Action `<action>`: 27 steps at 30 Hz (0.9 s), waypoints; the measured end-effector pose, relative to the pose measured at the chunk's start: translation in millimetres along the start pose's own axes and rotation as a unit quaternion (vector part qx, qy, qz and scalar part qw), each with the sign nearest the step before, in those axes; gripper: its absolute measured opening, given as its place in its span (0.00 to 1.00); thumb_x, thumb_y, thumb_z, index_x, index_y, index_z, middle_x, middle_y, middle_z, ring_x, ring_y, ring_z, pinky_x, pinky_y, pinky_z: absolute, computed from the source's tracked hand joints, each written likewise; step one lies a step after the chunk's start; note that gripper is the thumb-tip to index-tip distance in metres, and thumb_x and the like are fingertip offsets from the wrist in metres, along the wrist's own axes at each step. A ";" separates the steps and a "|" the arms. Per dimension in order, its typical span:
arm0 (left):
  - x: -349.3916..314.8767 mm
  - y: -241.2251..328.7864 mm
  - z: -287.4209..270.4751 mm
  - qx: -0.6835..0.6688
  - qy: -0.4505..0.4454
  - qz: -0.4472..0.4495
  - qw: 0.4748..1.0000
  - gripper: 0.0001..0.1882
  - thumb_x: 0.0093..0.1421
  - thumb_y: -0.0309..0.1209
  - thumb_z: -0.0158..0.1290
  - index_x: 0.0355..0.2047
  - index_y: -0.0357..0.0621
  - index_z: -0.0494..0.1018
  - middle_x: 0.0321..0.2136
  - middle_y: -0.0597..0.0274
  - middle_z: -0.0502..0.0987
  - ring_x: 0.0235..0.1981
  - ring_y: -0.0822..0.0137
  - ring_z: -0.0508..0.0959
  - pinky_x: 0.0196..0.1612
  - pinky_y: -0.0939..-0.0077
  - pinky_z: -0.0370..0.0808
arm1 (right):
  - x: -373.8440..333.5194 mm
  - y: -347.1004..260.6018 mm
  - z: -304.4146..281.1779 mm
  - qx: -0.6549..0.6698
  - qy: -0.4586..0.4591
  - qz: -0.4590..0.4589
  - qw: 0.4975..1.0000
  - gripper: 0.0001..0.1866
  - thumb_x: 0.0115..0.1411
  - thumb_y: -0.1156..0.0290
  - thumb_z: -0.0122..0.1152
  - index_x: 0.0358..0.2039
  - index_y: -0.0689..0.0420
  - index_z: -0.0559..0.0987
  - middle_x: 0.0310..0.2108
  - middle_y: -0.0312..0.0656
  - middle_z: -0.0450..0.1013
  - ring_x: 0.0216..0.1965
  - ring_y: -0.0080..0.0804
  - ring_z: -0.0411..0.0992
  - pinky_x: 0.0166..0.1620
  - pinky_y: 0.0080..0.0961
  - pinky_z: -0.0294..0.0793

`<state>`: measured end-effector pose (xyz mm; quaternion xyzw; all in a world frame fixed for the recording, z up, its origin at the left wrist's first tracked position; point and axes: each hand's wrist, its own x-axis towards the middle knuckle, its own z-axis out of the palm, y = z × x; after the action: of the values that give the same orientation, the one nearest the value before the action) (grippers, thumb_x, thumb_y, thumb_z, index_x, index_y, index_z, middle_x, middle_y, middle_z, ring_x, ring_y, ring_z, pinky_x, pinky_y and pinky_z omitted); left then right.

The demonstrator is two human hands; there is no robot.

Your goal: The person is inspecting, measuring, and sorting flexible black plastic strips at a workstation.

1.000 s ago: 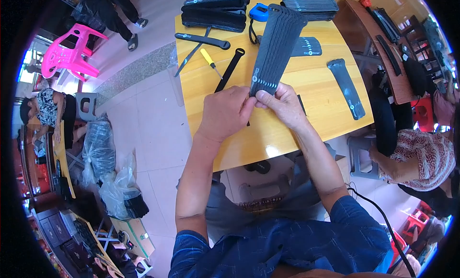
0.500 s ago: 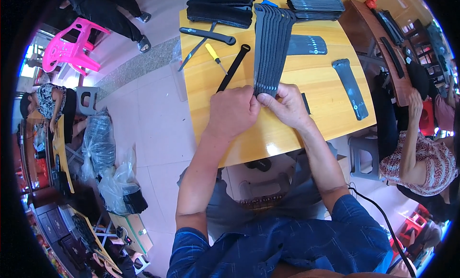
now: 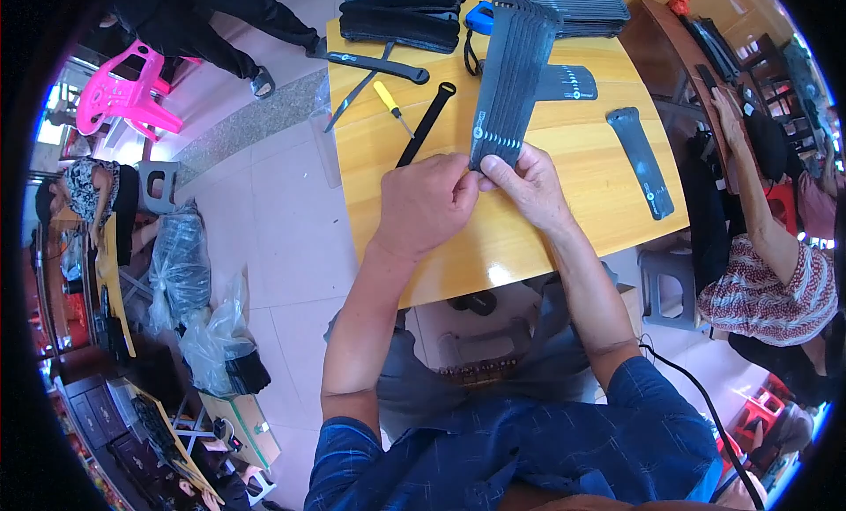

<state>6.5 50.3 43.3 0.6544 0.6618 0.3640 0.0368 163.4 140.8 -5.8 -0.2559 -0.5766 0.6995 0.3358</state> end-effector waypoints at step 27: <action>-4.5 -2.9 16.4 0.089 -0.045 0.008 0.995 0.06 0.53 0.31 0.55 0.22 0.44 0.71 0.18 0.55 0.76 0.20 0.52 0.80 0.22 0.56 0.74 | -7.4 -5.6 -1.5 -0.320 -0.008 -0.107 0.941 0.05 0.63 0.70 0.65 0.33 0.58 0.80 0.22 0.45 0.75 0.23 0.39 0.75 0.28 0.31 0.72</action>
<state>13.4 53.7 27.8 0.6760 0.6841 0.2737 0.0053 170.2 136.6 -0.9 -0.2810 -0.7965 0.4402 0.3047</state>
